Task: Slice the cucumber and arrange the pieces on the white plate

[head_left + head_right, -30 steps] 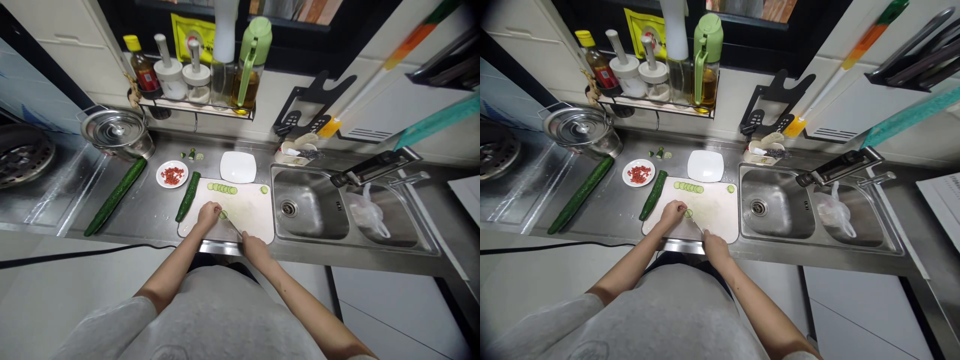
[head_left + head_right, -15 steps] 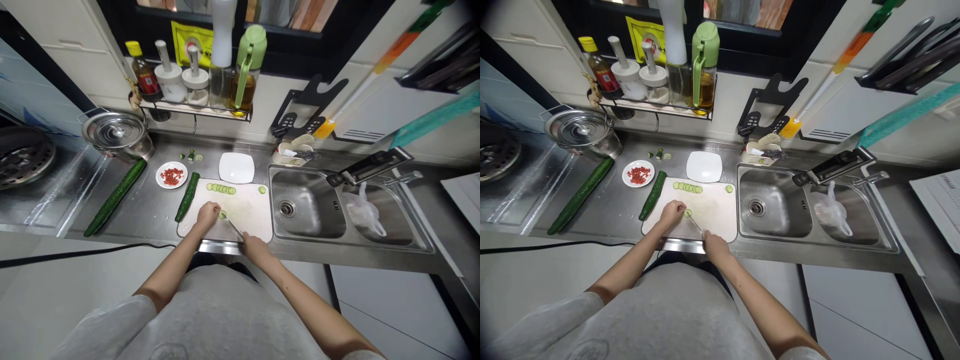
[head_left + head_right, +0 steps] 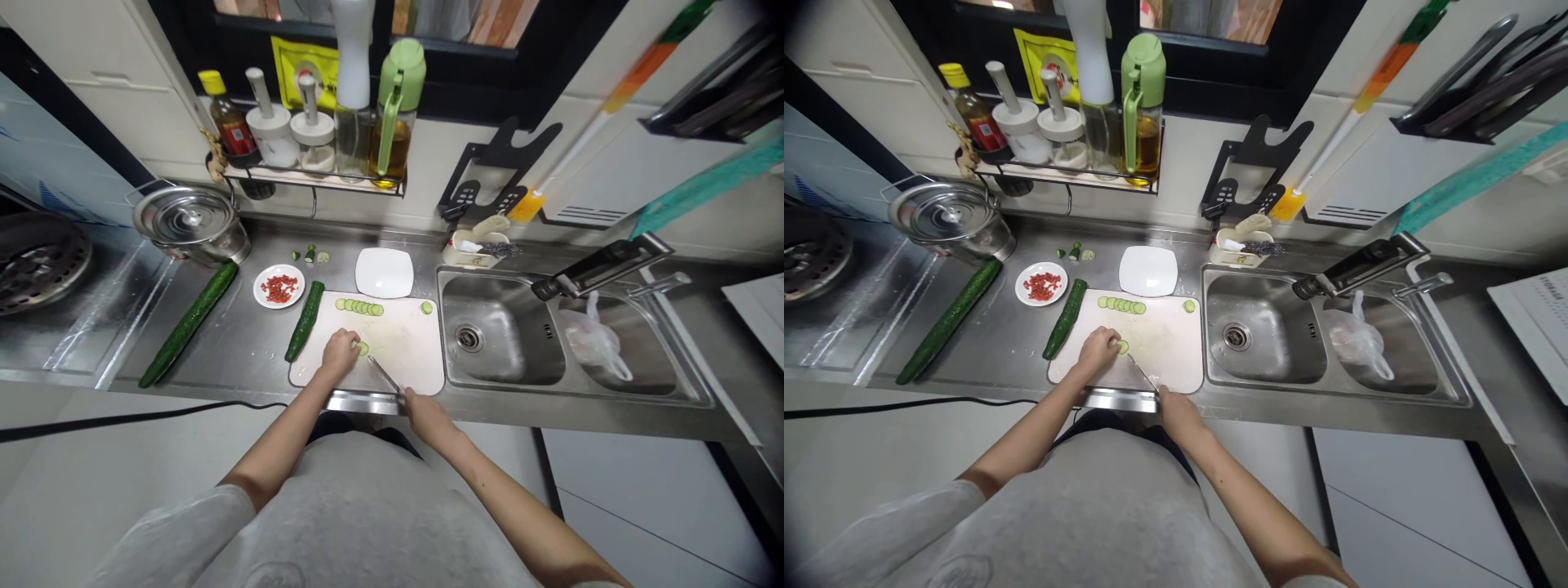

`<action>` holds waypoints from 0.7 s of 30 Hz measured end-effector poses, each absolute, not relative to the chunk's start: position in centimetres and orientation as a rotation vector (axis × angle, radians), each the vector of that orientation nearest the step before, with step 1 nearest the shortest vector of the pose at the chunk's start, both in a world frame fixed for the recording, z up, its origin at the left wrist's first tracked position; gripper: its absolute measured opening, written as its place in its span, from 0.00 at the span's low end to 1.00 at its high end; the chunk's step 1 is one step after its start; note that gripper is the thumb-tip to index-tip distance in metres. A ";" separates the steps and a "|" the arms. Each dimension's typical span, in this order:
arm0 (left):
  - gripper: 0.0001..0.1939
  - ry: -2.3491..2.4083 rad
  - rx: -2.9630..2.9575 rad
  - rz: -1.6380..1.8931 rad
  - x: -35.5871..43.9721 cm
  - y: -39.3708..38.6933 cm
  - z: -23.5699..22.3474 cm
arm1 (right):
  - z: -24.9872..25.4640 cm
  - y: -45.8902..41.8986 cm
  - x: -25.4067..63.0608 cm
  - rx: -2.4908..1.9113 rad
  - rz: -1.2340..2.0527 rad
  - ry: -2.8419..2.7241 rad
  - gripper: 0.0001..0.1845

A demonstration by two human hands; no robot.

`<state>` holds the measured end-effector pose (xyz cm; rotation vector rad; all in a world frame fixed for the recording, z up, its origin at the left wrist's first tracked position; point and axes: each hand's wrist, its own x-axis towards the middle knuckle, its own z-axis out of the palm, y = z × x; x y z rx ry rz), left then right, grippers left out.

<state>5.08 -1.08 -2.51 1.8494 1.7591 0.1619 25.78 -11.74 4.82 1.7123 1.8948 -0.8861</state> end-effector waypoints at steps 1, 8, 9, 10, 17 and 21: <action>0.10 1.763 1.851 0.157 5.2 -1.1 -2.5 | 4.7 -11.9 26.0 1.721 -0.900 1.905 0.13; 0.08 1.777 1.773 0.182 5.9 -1.2 -1.6 | 3.4 -12.6 27.9 1.875 -1.071 1.976 0.12; 0.08 1.768 1.751 0.183 5.9 -1.2 -1.4 | 3.4 -12.6 28.1 1.899 -1.079 1.967 0.12; 0.08 1.760 1.729 0.184 5.8 -1.3 -1.2 | 3.4 -12.6 28.2 1.917 -1.080 1.954 0.12; 0.08 1.818 1.681 0.213 3.5 -1.4 -0.2 | 3.8 -11.9 28.9 1.943 -1.015 1.937 0.11; 0.07 1.870 1.698 0.159 1.7 -1.1 0.2 | 3.5 -11.6 28.9 1.919 -1.004 1.955 0.11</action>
